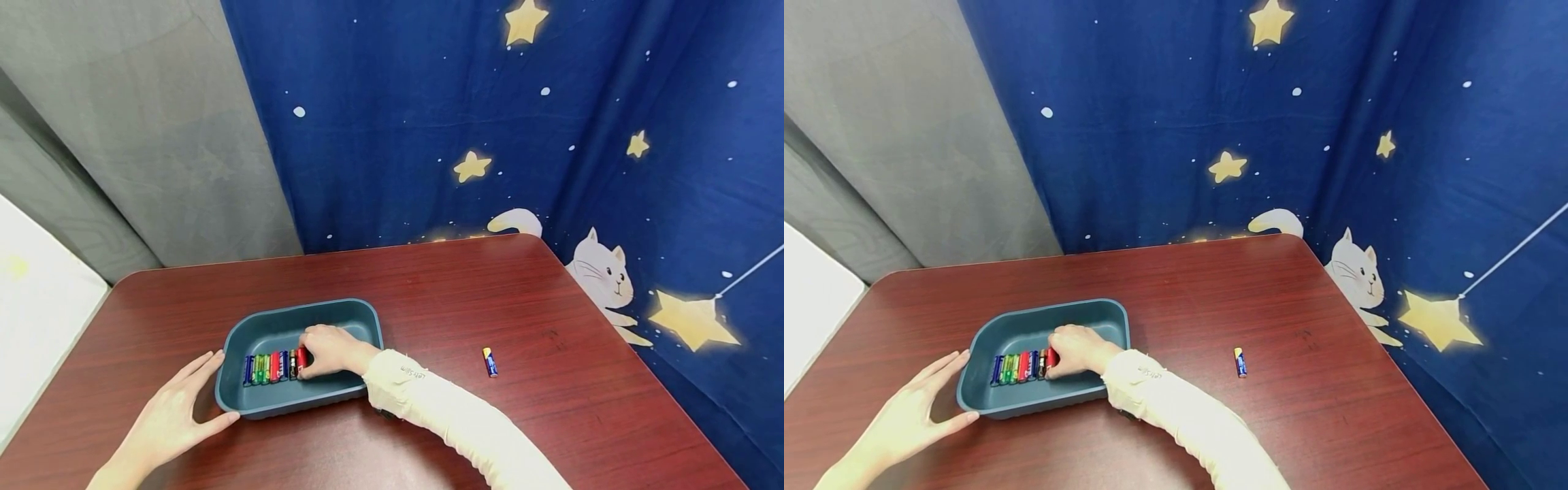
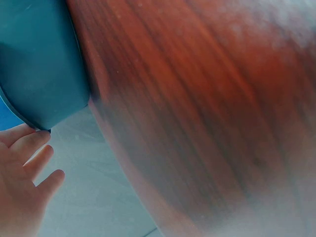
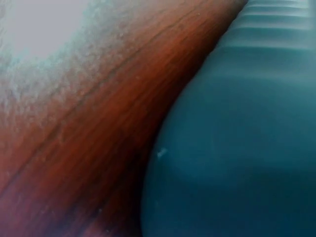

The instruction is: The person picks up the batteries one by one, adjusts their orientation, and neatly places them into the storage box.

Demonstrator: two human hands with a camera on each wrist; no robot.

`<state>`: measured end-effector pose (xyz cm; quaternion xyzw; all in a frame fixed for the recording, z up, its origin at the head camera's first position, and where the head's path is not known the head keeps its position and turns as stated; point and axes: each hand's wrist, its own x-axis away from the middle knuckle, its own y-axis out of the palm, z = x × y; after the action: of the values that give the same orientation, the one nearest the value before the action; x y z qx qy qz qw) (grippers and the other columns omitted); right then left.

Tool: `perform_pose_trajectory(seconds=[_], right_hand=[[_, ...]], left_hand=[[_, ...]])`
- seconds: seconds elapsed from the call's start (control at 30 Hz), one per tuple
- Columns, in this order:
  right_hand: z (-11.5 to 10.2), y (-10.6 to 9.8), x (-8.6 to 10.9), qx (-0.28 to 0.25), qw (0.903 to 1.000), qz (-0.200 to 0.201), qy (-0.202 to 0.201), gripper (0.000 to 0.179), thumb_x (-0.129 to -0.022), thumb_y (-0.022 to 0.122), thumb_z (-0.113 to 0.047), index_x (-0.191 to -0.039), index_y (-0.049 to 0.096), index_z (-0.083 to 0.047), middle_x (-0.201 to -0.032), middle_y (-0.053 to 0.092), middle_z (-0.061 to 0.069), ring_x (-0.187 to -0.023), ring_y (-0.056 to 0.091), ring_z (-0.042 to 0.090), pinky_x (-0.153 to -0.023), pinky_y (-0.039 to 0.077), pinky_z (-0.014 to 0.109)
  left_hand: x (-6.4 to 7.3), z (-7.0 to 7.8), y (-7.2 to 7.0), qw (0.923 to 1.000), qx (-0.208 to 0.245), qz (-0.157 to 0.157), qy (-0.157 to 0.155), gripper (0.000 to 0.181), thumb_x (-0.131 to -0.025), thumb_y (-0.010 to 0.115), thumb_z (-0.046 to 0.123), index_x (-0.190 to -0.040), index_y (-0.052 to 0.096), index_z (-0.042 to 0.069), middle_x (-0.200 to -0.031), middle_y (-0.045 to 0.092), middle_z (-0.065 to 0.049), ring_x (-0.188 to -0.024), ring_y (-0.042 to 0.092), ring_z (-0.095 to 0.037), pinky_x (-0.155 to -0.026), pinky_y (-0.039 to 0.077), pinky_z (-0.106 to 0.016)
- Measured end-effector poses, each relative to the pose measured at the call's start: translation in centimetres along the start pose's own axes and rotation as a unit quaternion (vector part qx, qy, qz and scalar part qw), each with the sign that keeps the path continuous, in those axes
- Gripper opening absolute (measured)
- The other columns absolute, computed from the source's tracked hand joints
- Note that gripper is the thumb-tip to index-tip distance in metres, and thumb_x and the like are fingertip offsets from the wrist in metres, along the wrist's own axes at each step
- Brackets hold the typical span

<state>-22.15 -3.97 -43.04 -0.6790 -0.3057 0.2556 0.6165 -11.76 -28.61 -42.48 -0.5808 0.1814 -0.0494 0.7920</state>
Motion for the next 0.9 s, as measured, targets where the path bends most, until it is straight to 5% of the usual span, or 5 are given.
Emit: perform_pose_trajectory(seconds=[0.57, 0.9], right_hand=[[1.2, -2.9, 2.1, -0.098, 0.9951, 0.014, -0.006, 0.057, -0.074, 0.069, -0.047, -0.117, 0.059, -0.011, -0.099, 0.059, -0.002, -0.08, 0.049, 0.003, -0.066, 0.042, 0.014], [3.8, -5.2, 5.1, -0.167, 0.9811, 0.095, -0.024, 0.056, -0.072, 0.072, -0.044, -0.114, 0.06, -0.008, -0.088, 0.054, -0.003, -0.082, 0.052, 0.009, -0.073, 0.041, 0.015]], left_hand=[[0.2, -0.1, -0.1, 1.0, -0.004, 0.003, 0.004, 0.093, -0.064, 0.071, 0.059, -0.134, 0.042, 0.005, -0.13, 0.045, -0.02, -0.116, 0.039, -0.035, -0.082, 0.04, -0.062], [0.1, 0.0, 0.0, 0.9999, -0.001, 0.009, 0.008, 0.092, -0.063, 0.073, 0.056, -0.133, 0.043, 0.005, -0.13, 0.046, -0.019, -0.117, 0.038, -0.034, -0.082, 0.04, -0.061]])
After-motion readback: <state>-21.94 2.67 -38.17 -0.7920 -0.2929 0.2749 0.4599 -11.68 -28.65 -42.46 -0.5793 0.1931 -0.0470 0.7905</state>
